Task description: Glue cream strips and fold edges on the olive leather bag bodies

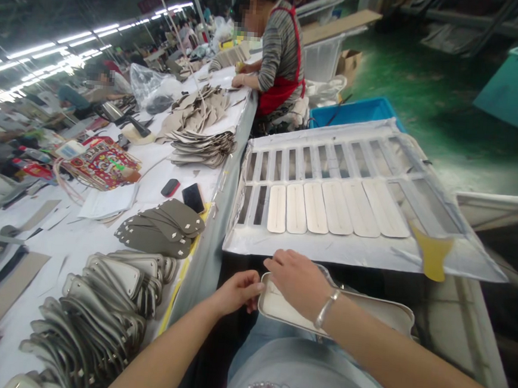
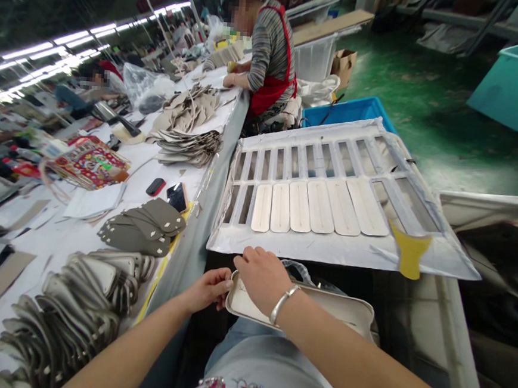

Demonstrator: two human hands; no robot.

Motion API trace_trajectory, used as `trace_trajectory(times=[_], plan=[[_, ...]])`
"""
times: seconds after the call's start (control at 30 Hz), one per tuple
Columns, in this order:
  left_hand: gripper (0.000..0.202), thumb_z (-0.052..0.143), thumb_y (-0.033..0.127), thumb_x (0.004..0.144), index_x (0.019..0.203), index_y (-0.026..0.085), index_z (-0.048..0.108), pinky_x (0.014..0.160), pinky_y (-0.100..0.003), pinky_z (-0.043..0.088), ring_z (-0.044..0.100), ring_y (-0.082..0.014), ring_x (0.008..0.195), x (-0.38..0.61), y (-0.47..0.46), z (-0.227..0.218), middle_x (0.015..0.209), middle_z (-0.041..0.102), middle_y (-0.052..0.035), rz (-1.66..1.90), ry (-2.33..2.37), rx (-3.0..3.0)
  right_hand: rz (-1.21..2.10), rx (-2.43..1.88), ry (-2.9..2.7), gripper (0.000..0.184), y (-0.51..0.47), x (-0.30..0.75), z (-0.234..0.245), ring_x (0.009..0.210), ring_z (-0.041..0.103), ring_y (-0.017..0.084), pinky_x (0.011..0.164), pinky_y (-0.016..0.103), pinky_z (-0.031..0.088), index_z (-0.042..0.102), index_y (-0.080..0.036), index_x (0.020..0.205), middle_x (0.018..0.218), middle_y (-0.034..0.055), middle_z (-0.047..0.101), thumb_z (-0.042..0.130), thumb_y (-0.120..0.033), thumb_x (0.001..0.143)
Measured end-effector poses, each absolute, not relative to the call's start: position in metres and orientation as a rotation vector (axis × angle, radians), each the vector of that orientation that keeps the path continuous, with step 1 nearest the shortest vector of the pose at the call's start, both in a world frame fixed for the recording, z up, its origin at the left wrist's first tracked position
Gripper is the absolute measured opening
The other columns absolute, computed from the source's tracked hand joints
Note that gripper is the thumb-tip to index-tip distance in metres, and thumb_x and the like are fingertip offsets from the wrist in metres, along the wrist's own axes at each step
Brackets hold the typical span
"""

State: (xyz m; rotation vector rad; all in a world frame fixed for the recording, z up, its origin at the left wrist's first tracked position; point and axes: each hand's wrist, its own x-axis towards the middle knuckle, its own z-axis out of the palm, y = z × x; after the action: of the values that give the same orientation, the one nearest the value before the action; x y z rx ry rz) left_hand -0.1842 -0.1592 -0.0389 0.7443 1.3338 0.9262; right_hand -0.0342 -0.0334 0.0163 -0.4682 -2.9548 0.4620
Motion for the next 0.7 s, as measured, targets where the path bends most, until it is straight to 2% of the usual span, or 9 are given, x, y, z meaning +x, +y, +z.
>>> trace_trajectory(times=[0.1,0.2,0.4,0.57,0.7], plan=[[0.036,0.059,0.048,0.076,0.073,0.018,0.040,0.036,-0.015,0.038,0.050,-0.0069,0.039,-0.184,-0.160,-0.039,0.048,0.052,0.0051,0.928,1.319,0.707,0.518,-0.247,-3.090,0.011,-0.026,-0.049,0.009,0.076,0.058,0.019,0.066,0.029,0.043,0.062,-0.017,0.081,0.081,0.0052,0.061,0.051,-0.019,0.082],[0.036,0.060,0.047,0.076,0.073,0.017,0.041,0.036,-0.015,0.038,0.051,-0.0073,0.040,-0.183,-0.160,-0.039,0.049,0.052,0.0049,0.930,1.304,0.670,0.546,-0.153,-3.187,0.014,-0.023,-0.056,0.010,0.073,0.061,0.018,0.062,0.027,0.043,0.063,-0.016,0.082,0.082,0.0058,0.063,0.050,-0.019,0.082],[0.037,0.062,0.047,0.075,0.071,0.017,0.042,0.036,-0.014,0.036,0.048,-0.0057,0.038,-0.179,-0.161,-0.040,0.048,0.050,0.0060,0.980,1.280,0.600,0.567,-0.104,-3.348,0.020,-0.020,-0.068,0.028,0.075,0.063,0.023,0.060,0.029,0.042,0.068,-0.012,0.081,0.080,0.0114,0.066,0.050,-0.018,0.080],[0.036,0.064,0.046,0.074,0.073,0.015,0.046,0.035,-0.014,0.034,0.047,-0.0051,0.036,-0.178,-0.163,-0.041,0.047,0.052,0.0043,1.004,1.240,0.548,0.728,0.080,-3.338,0.025,-0.012,-0.070,0.034,0.079,0.063,0.020,0.062,0.028,0.041,0.068,-0.026,0.096,0.088,0.0049,0.069,0.051,-0.023,0.078],[0.035,0.065,0.045,0.074,0.076,0.014,0.049,0.035,-0.014,0.032,0.046,-0.0051,0.036,-0.181,-0.165,-0.047,0.048,0.052,0.0044,1.033,1.196,0.477,0.806,0.183,-3.288,0.026,-0.009,-0.069,0.038,0.079,0.062,0.019,0.065,0.028,0.040,0.069,-0.024,0.093,0.088,0.0054,0.069,0.049,-0.021,0.077]])
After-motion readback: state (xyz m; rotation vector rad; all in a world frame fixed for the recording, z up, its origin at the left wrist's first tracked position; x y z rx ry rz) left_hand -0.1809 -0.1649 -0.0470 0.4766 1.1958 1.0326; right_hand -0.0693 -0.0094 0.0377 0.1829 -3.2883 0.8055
